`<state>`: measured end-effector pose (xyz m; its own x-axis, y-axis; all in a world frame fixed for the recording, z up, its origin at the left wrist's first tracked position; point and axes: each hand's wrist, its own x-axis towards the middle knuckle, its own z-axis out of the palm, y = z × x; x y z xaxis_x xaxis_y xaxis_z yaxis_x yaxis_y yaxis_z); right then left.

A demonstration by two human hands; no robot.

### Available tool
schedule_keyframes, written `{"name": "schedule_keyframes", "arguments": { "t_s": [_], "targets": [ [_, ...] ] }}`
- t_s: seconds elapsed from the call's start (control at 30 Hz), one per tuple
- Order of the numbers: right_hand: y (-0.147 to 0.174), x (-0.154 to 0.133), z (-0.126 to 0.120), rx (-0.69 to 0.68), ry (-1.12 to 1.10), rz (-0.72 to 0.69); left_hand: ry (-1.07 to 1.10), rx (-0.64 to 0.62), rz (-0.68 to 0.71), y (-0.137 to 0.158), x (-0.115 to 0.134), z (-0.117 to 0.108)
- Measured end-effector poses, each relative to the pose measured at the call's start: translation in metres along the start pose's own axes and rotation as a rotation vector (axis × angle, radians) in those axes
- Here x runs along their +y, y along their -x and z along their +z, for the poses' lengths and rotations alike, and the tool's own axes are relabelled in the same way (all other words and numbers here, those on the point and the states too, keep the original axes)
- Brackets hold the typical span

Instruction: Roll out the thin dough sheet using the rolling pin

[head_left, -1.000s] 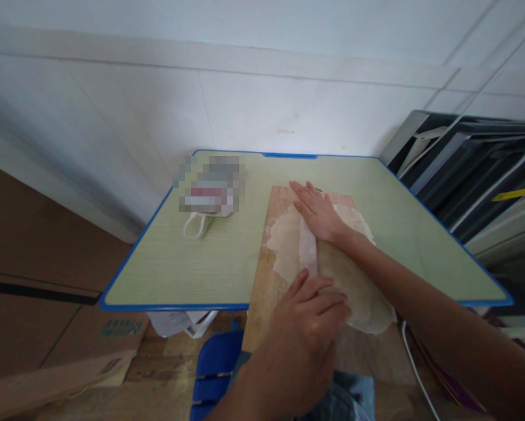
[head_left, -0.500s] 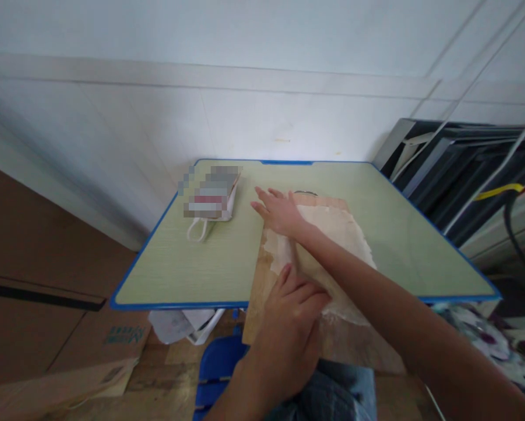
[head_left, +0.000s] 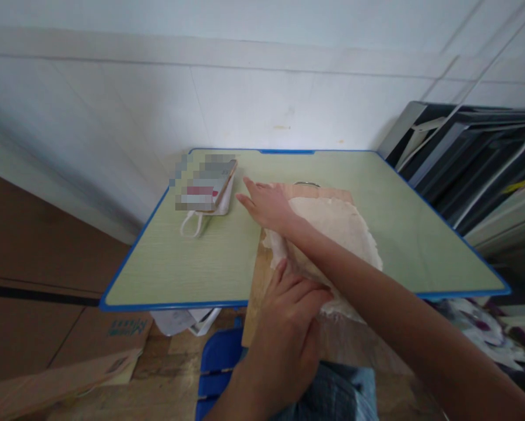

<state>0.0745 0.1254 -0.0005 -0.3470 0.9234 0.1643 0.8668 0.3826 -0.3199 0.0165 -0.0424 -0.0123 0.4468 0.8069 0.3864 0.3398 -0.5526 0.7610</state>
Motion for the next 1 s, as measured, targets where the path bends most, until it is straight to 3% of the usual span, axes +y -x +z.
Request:
{"name": "schedule_keyframes", "arguments": {
  "t_s": [0.1,0.37,0.47,0.77,1.0],
  "targets": [
    [0.003,0.006,-0.001,0.014,-0.008,-0.009,-0.033,-0.031,0.002,0.000,0.001,0.000],
    [0.036,0.065,-0.008,0.065,0.000,0.111,-0.054,-0.131,0.065,0.000,0.001,0.004],
    [0.030,0.059,-0.005,0.055,-0.001,0.108,-0.039,-0.096,0.041,0.000,0.000,0.003],
    [-0.004,-0.002,0.007,0.012,0.005,-0.015,-0.050,0.035,0.005,0.000,0.000,0.000],
    [0.016,0.030,-0.005,0.013,0.012,0.060,-0.061,-0.021,0.032,0.001,0.000,0.005]
  ]
}}
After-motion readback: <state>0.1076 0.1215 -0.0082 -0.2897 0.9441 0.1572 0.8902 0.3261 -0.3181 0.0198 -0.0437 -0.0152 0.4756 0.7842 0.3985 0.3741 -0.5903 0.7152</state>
